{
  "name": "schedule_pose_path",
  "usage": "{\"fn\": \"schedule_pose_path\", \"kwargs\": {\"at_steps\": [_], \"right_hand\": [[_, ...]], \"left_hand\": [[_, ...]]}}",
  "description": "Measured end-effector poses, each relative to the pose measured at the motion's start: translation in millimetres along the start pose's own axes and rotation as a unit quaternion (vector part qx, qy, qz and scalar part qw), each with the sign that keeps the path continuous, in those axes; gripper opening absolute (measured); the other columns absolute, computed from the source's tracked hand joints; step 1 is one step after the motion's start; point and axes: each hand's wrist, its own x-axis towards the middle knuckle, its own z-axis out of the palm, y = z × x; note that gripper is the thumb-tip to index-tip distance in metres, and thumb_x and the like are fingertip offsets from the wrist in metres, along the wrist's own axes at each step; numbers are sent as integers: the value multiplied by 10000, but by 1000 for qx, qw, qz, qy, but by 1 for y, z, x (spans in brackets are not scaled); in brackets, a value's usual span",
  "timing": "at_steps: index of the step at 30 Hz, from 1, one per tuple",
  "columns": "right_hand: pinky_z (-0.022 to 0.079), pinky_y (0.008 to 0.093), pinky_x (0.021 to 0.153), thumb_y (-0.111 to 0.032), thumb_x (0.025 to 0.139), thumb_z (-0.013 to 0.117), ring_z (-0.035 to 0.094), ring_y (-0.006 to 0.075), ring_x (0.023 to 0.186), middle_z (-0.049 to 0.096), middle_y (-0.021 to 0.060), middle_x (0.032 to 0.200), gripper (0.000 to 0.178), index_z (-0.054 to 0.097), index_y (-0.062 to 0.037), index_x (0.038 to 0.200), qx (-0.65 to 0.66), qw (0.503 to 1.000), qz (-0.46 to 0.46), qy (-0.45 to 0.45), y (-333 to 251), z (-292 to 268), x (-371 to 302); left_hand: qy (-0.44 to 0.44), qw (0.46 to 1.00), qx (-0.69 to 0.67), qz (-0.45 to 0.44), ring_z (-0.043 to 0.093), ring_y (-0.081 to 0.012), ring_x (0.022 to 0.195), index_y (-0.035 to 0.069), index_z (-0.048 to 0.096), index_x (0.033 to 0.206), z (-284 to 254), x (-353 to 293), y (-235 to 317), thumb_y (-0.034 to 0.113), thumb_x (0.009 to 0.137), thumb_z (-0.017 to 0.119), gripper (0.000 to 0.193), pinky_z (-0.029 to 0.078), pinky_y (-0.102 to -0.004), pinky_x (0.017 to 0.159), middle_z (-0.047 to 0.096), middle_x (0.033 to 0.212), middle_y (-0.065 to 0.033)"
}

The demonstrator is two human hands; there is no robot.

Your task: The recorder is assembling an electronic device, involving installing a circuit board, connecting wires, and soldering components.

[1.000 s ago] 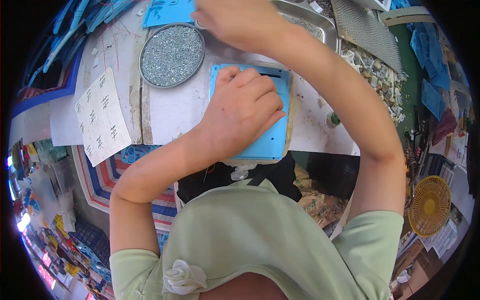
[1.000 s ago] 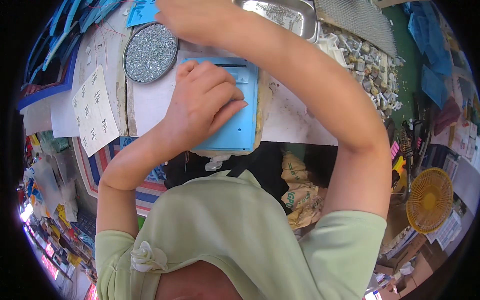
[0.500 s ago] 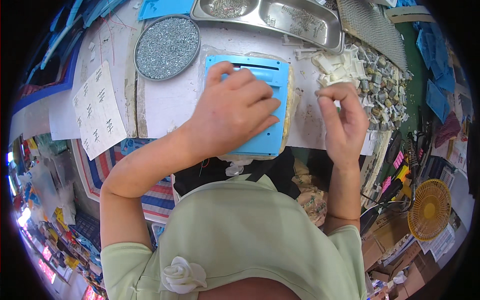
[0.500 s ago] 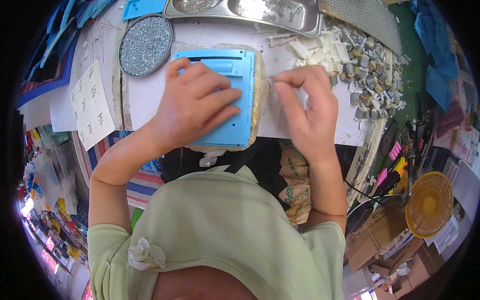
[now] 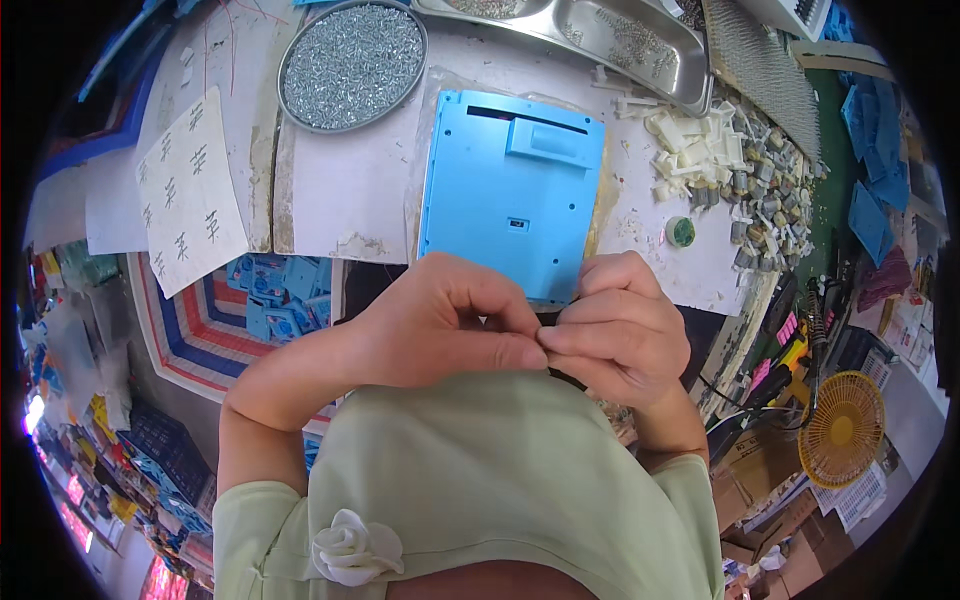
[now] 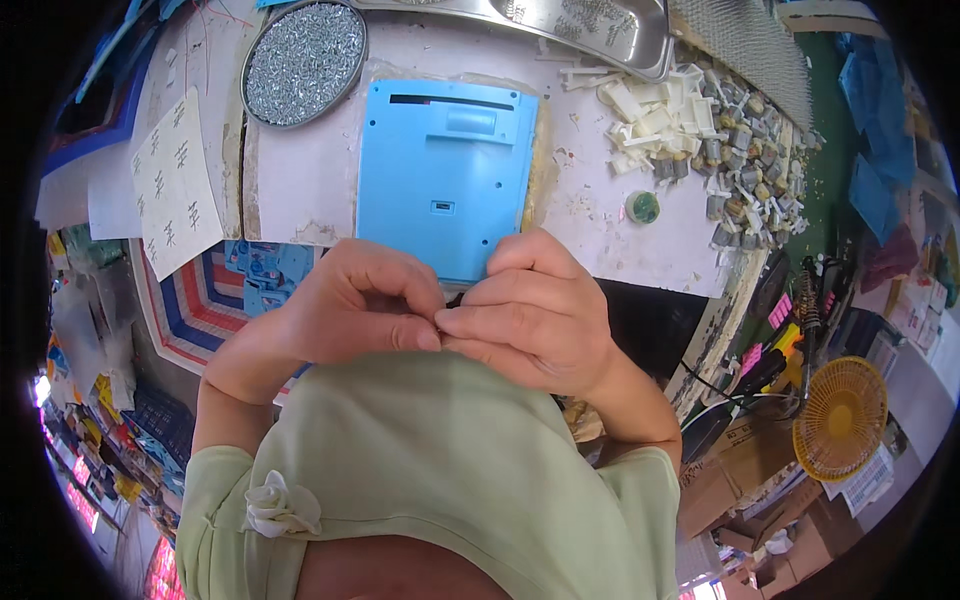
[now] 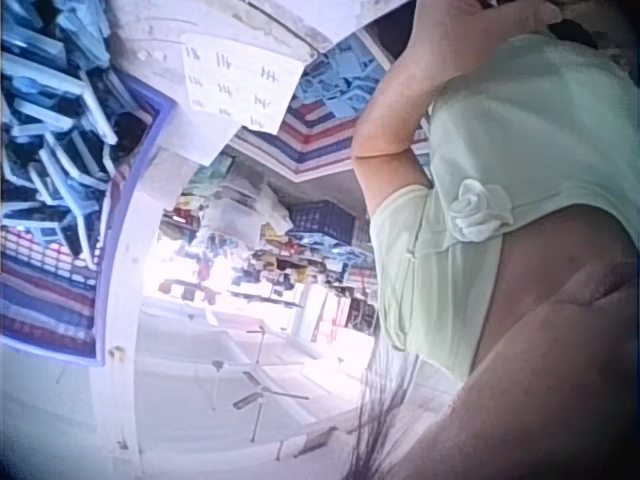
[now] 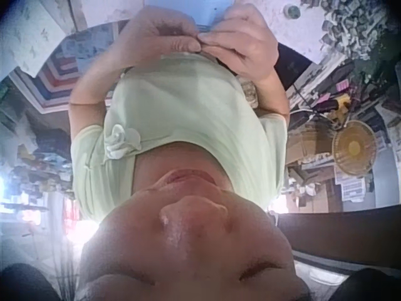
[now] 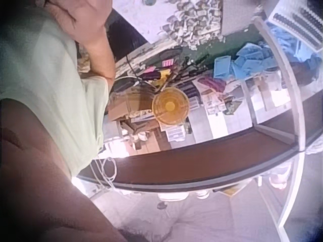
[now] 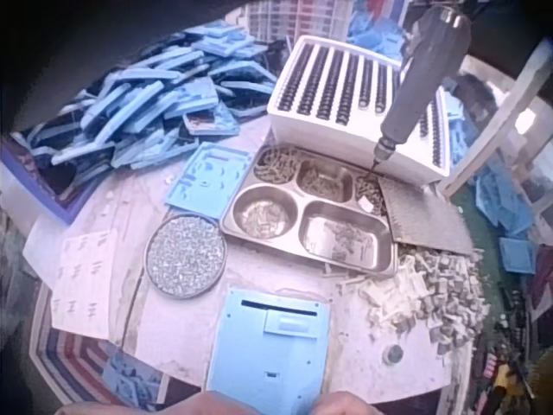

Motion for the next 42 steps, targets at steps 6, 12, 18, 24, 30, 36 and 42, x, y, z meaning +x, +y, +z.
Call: {"fn": "schedule_pose_path", "kwargs": {"at_steps": [6, 12, 18, 24, 30, 36, 42], "right_hand": [[487, 335, 694, -76, 719, 899, 567, 246, 770, 708, 54, 856, 304, 781, -42, 996, 30, 997, 53, 50, -6, 8, -14], [480, 344, 705, -42, 734, 877, 576, 251, 777, 709, 65, 845, 289, 774, -27, 1004, -36, 994, 51, 92, -6, 15, -19], [467, 336, 675, -14, 725, 860, 564, 253, 749, 678, 54, 797, 260, 774, -43, 968, -206, 973, 68, 74, 12, 9, -12], [449, 324, 632, -22, 706, 875, 535, 231, 721, 655, 36, 756, 258, 779, -60, 942, -289, 955, 58, 23, 18, 9, -12], [439, 315, 633, -18, 692, 884, 532, 204, 739, 652, 29, 739, 234, 769, -55, 892, -207, 968, 138, 41, 20, 8, -13], [429, 304, 666, -76, 690, 908, 519, 164, 755, 637, 9, 789, 276, 732, -58, 902, -156, 957, 243, 0, 22, -1, -14], [522, 456, 921, -182, 1027, 501, 624, 269, 967, 640, 157, 1007, 263, 596, 59, 1071, -103, 867, -68, 482, 56, -121, 105]], "left_hand": [[7, 997, -75, 22, 589, -83, 818, -22, 710, 956, 8, 1, -13, 62, 910, 782, 120, 473, -241, 722, 680, 917, -32], [11, 989, -148, 30, 472, -37, 754, 21, 624, 943, 16, 2, -12, 81, 1008, 630, 89, 396, -225, 661, 558, 867, 38], [99, 981, 46, 159, 425, -91, 709, 26, 548, 837, 6, -1, -2, 77, 1021, 556, 191, 357, -254, 647, 492, 802, -1], [203, 916, 242, 249, 572, -150, 746, -19, 675, 872, -18, -7, -8, 5, 922, 681, 55, 451, -279, 667, 637, 856, -70], [211, 928, 192, 238, 594, -138, 781, -24, 695, 912, -22, -14, -13, -57, 864, 716, 62, 448, -241, 660, 660, 897, -95], [219, 913, 234, 254, 574, -122, 763, -27, 684, 932, -23, -14, -12, -79, 864, 684, 85, 433, -233, 648, 639, 899, -89], [190, 919, 222, 264, 583, -149, 735, -10, 685, 934, -25, -9, -19, -76, 840, 701, 116, 438, -242, 644, 643, 904, -86]]}}
